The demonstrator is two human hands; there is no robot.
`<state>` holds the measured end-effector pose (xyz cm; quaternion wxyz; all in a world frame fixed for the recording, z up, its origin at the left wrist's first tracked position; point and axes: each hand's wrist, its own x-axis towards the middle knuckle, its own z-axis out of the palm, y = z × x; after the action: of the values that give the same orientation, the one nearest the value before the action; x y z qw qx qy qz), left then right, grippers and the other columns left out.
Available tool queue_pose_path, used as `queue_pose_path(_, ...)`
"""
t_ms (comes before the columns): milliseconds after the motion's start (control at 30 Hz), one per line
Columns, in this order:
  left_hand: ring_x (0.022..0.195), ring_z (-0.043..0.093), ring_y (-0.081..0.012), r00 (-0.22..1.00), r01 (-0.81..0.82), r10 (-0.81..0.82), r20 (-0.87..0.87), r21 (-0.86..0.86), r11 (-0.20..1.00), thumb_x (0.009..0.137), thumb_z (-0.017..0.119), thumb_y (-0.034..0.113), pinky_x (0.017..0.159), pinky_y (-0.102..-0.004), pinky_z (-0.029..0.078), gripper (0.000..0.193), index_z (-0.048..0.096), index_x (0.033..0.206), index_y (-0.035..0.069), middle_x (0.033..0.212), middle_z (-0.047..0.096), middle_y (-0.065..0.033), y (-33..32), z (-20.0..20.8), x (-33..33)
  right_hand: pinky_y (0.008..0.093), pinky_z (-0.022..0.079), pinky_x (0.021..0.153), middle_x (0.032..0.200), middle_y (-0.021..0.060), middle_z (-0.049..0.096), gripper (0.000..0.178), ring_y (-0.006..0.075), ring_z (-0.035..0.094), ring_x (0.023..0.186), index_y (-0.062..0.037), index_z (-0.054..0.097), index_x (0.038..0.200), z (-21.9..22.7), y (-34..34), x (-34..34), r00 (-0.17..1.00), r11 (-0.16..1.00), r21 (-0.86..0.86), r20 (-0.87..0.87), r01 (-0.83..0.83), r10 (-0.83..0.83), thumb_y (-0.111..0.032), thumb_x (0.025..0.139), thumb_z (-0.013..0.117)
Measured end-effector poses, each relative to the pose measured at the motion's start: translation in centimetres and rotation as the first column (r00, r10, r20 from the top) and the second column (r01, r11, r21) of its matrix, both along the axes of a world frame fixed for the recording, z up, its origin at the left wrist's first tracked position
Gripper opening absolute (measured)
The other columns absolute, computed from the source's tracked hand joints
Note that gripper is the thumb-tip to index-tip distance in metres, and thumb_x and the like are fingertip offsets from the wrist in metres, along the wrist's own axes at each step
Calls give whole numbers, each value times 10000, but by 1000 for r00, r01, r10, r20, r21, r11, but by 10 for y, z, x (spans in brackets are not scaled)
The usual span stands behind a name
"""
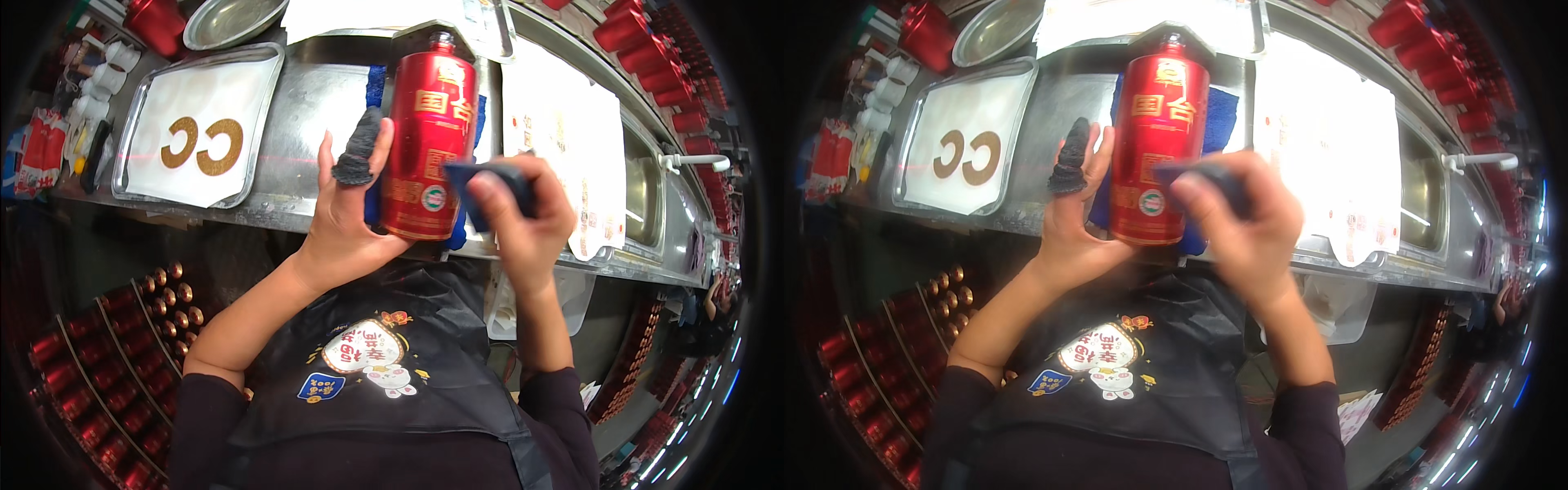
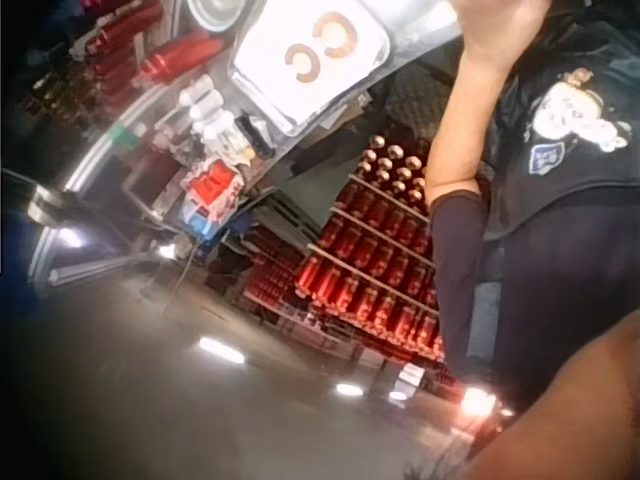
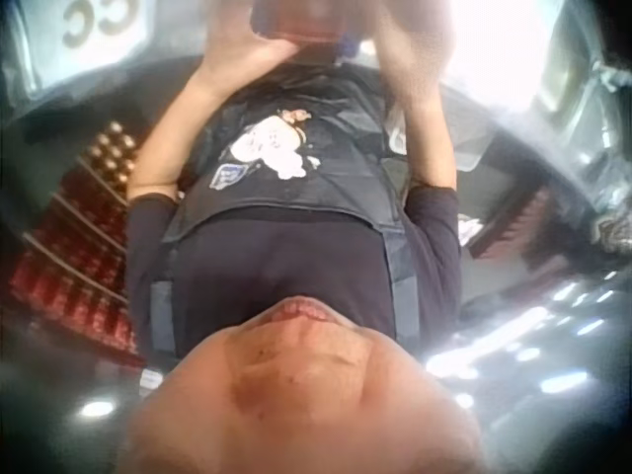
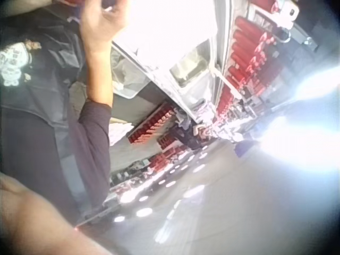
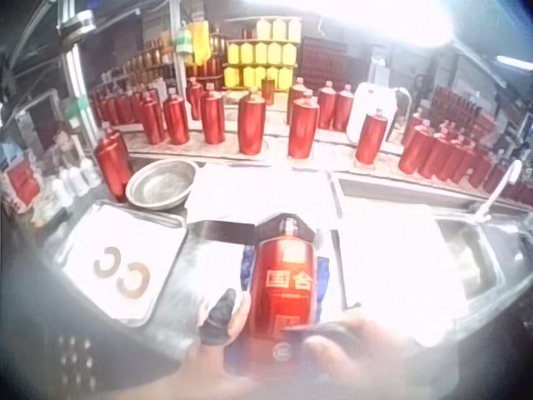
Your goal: The person applies a gold circular sticker to the neck of a red cylindrical container, then smooths a red label around the body of the container. The person handles the container and stickers with gloved hands at a stainless steel workstation.
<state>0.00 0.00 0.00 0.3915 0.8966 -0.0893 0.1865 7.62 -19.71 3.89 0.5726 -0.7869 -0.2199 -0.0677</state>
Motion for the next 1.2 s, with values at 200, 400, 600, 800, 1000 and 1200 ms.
queue_pose_path(200,1408,463,-342,991,105,-111,70,83,991,703,873,293,1157,-702,113,920,432,1470,43,1461,520,-195,-1,3,8,276,501,665,852,35,670,193,122,598,722,-4,693,981,-15,3,-15,959,968,-114,205,224,-197,-74,846,812)
queue_pose_path(400,1487,336,-368,998,48,-48,35,-14,999,686,878,409,1163,-685,56,997,420,1508,80,1587,357,-218,-3,-2,2,278,508,640,840,58,669,259,157,637,702,-38,725,1016,-5,-4,-47,973,994,-105,232,22,3,-15,779,827)
queue_pose_path(600,1462,254,-541,999,-52,51,10,151,987,662,879,453,1128,-724,74,599,747,1207,244,1579,287,-332,-19,2,-22,238,453,641,846,61,650,195,118,582,705,-8,693,969,-26,-4,-46,956,973,-101,230,209,-182,-42,830,826)
queue_pose_path(800,1438,294,-549,986,-165,166,-1,127,978,720,833,477,1113,-735,126,532,744,1212,294,1555,283,-380,-14,-6,-24,251,441,611,811,54,660,218,138,580,676,-23,707,981,-32,-1,-50,951,972,-91,244,218,-190,-51,813,842)
queue_pose_path(1000,1407,382,-515,974,-228,228,8,33,973,731,826,355,1120,-716,156,548,725,1254,225,1540,319,-376,-15,-22,-28,317,493,647,826,106,681,268,234,610,671,-14,713,1007,-26,20,-56,889,942,-188,422,279,-179,34,770,828)
queue_pose_path(1200,1404,421,-468,962,-272,271,24,6,962,762,788,258,1130,-698,171,497,701,1197,35,1529,350,-367,-7,-34,-27,383,466,637,784,91,551,519,265,584,697,-29,746,1026,-4,46,-55,820,892,-437,465,-116,335,51,517,808)
